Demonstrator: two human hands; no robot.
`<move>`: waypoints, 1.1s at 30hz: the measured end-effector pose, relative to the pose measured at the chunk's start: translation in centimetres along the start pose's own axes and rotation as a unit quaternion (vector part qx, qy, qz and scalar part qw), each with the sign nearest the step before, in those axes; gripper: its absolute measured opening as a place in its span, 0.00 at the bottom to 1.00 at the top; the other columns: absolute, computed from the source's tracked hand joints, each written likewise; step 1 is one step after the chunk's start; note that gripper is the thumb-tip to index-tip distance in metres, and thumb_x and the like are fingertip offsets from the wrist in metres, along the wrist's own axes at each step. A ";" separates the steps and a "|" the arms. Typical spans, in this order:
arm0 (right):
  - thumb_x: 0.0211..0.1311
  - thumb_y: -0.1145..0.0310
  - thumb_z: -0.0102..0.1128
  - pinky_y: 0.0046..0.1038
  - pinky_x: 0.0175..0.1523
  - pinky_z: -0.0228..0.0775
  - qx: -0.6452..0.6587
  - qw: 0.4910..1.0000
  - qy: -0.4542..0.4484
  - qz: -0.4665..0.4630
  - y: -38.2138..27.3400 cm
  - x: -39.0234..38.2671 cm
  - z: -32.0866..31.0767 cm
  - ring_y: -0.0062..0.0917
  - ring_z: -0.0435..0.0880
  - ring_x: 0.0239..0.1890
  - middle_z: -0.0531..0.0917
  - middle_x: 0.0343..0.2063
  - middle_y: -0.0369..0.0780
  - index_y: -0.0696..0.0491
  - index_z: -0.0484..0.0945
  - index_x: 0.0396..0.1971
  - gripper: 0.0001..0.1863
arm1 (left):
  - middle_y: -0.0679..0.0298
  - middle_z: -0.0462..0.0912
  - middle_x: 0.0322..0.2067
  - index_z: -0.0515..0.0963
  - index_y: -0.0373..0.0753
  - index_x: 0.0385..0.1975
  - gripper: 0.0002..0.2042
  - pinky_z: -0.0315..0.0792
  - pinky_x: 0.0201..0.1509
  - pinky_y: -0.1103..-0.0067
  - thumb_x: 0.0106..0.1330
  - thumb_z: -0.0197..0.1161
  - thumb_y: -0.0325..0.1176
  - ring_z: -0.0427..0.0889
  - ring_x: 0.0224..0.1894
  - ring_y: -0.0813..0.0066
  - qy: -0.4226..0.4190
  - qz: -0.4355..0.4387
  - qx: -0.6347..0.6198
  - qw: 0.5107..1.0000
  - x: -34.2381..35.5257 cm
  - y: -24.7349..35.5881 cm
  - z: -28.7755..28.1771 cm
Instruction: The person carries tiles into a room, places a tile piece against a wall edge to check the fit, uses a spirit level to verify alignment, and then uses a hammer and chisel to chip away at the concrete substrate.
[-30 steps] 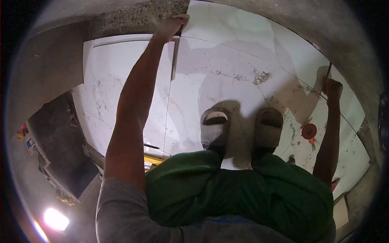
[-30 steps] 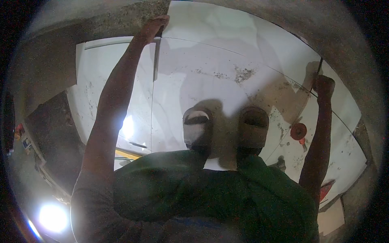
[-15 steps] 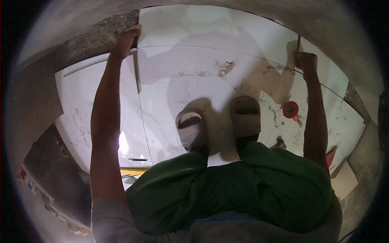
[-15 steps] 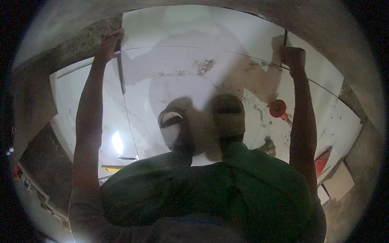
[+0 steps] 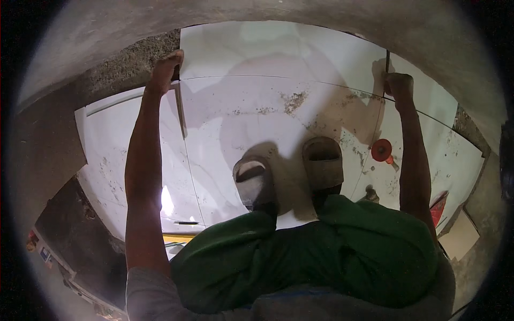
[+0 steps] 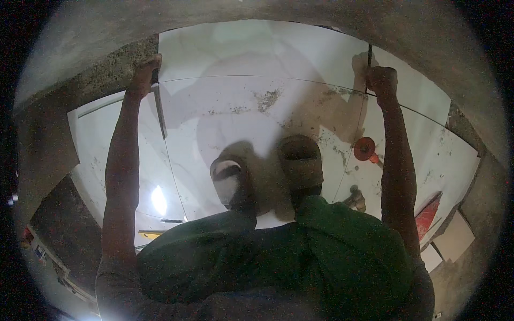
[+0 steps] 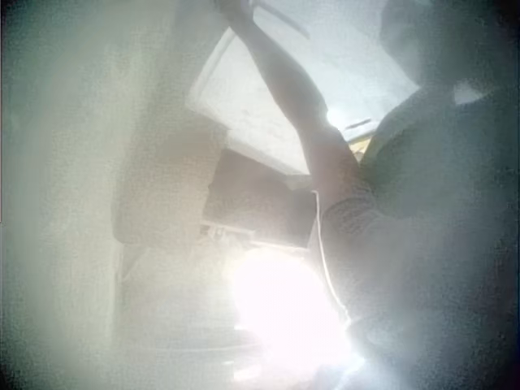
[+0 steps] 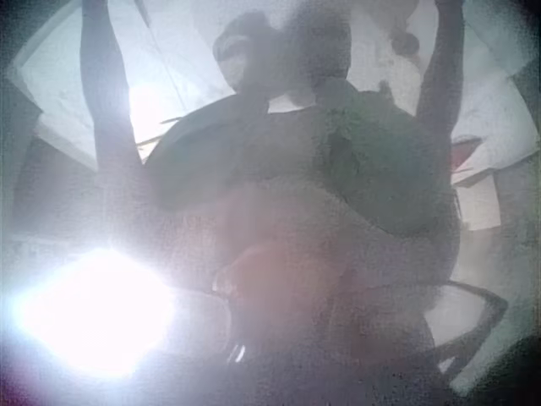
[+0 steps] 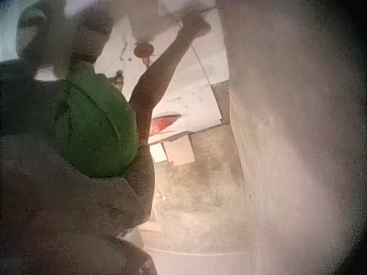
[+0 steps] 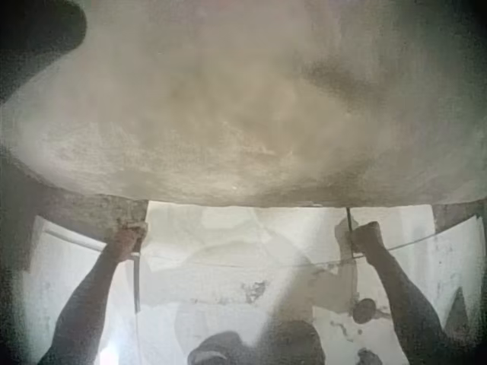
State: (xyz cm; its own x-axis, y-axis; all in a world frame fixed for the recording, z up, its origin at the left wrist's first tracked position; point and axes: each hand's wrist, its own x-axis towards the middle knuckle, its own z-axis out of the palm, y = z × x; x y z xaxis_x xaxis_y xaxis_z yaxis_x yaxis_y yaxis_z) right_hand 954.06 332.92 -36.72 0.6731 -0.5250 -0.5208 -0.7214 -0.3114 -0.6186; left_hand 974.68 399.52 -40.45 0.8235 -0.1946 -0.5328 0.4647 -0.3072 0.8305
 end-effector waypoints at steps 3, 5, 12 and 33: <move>0.59 0.68 0.64 0.27 0.22 0.57 -0.098 0.994 0.047 -0.029 4.2 2.8 -1.9 0.17 0.66 0.14 0.70 0.12 0.32 0.51 0.73 0.12 0.17 | 0.78 0.69 0.28 0.77 0.45 0.29 0.07 0.62 0.45 0.81 0.68 0.60 0.37 0.65 0.34 0.84 0.020 -0.001 0.030 0.999 -0.6 2.8 4.1; 0.59 0.67 0.65 0.26 0.21 0.56 -0.221 0.955 0.024 -0.197 8.6 6.0 -3.7 0.17 0.66 0.14 0.71 0.12 0.32 0.51 0.74 0.12 0.16 | 0.78 0.69 0.28 0.77 0.45 0.28 0.06 0.62 0.44 0.81 0.67 0.60 0.37 0.65 0.33 0.84 -0.008 0.017 0.034 0.999 0.0 2.7 4.1; 0.56 0.70 0.64 0.30 0.26 0.70 -0.356 0.861 0.019 -0.362 3.4 1.7 -2.0 0.26 0.76 0.16 0.76 0.13 0.35 0.49 0.73 0.14 0.13 | 0.77 0.74 0.32 0.82 0.44 0.35 0.08 0.65 0.46 0.80 0.68 0.64 0.40 0.69 0.35 0.84 0.005 0.132 0.058 0.990 -0.1 -0.4 1.3; 0.60 0.69 0.63 0.24 0.27 0.65 -0.032 0.999 -0.013 -0.007 0.2 -0.4 -1.6 0.13 0.71 0.19 0.77 0.18 0.33 0.55 0.79 0.21 0.10 | 0.73 0.81 0.40 0.80 0.37 0.50 0.17 0.69 0.53 0.81 0.72 0.60 0.43 0.76 0.42 0.85 -0.024 -0.055 -0.024 0.998 -0.2 1.5 1.4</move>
State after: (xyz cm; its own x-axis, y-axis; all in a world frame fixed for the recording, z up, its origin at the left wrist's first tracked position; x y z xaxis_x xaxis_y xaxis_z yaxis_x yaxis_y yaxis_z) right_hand 953.39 331.81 -35.67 0.6865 -0.4998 -0.5280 -0.7203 -0.3686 -0.5877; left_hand 974.73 397.84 -39.33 0.7507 -0.2080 -0.6270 0.5671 -0.2841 0.7731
